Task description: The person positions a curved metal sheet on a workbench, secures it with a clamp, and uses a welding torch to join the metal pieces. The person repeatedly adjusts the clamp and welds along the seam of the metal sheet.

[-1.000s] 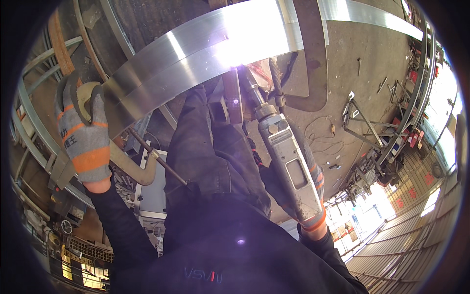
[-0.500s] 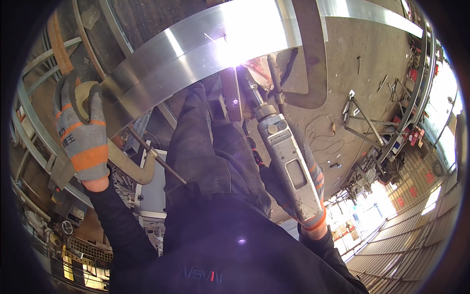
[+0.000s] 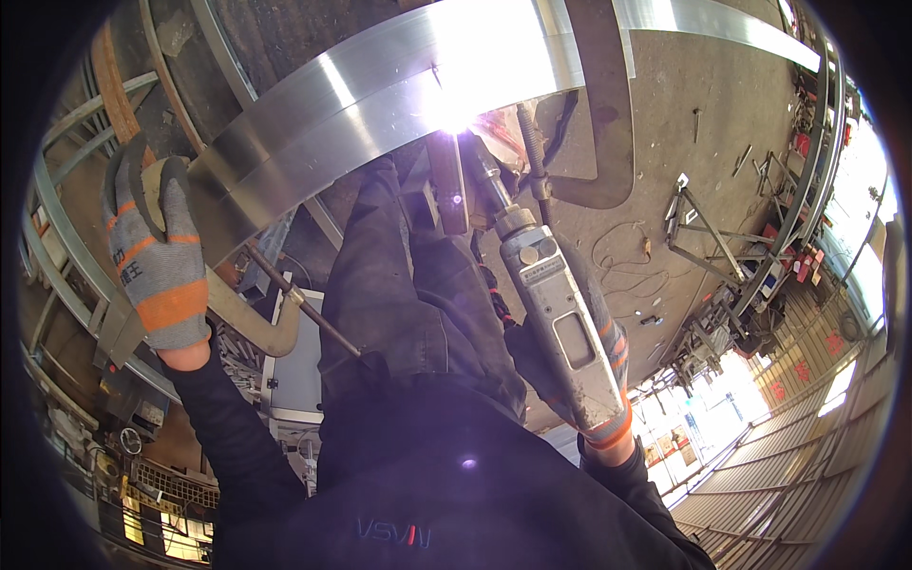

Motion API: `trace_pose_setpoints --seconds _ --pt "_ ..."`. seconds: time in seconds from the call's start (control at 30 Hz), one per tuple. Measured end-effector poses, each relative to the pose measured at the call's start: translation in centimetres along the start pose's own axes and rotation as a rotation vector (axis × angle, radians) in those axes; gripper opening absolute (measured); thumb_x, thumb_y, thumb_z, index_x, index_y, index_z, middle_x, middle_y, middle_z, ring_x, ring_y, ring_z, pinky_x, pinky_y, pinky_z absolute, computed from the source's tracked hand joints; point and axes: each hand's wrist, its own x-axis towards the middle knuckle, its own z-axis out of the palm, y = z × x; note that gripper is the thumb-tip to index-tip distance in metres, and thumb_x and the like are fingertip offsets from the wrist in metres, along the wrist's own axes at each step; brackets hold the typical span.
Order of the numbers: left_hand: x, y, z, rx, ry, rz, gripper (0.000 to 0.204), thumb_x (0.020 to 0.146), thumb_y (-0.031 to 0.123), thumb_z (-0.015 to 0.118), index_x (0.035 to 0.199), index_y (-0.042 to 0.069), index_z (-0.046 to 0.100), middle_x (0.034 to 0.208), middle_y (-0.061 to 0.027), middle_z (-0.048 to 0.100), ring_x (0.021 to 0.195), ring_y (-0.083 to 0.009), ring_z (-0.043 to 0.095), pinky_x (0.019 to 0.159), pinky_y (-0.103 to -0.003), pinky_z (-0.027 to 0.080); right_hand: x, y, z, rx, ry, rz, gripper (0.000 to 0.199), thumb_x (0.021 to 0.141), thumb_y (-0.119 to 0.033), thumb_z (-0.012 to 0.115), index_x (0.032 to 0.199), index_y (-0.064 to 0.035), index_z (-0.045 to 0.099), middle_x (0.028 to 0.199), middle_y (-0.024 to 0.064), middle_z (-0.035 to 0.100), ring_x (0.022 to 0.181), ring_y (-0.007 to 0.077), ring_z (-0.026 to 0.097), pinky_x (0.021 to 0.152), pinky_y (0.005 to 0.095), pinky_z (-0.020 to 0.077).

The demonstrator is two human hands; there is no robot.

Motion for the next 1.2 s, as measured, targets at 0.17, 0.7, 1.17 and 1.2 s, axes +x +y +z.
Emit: trace_pose_setpoints --seconds 0.17,0.7,1.17,1.2 --pt "-0.4 0.5 0.0 0.043 0.025 -0.026 0.04 0.113 0.021 0.067 0.15 0.005 0.07 0.141 -0.0178 0.072 0.13 -0.0344 0.071 0.113 -0.046 0.054 0.1 -0.1 0.0 -0.041 0.018 0.029 0.064 0.092 -0.008 0.085 0.149 -0.0015 0.057 0.115 0.0125 0.082 0.088 0.0281 0.078 0.079 0.0401 0.0602" --pt "-0.2 2.5 -1.1 0.029 -0.03 -0.117 0.042 0.112 0.018 0.069 0.152 0.005 0.067 0.148 -0.0164 0.07 0.136 -0.0371 0.067 0.115 -0.048 0.053 -0.8 0.4 -0.6 -0.1 0.065 0.11 0.039 0.09 -0.003 0.089 0.128 -0.0051 0.079 0.118 0.0077 0.084 0.08 0.0218 0.076 0.074 0.0337 0.0601" --pt "-8.7 25.8 -2.6 -1.647 -0.693 -0.509 0.069 0.125 0.051 0.029 0.16 -0.005 0.049 0.154 -0.0254 0.064 0.14 -0.0358 0.068 0.122 -0.047 0.053 -8.1 0.0 -2.9 0.32 -0.066 -0.07 0.054 0.096 -0.018 0.078 0.147 -0.0012 0.066 0.132 0.0238 0.075 0.109 0.0476 0.074 0.095 0.0451 0.06" --pt "-8.9 26.9 -2.5 -1.789 -0.723 -0.764 0.07 0.125 0.052 0.026 0.159 -0.005 0.05 0.151 -0.026 0.067 0.138 -0.0354 0.069 0.12 -0.047 0.055 -8.5 0.3 -2.8 0.325 -0.046 -0.114 0.058 0.097 -0.018 0.078 0.15 -0.0012 0.064 0.132 0.0222 0.076 0.109 0.0458 0.075 0.095 0.0452 0.06"
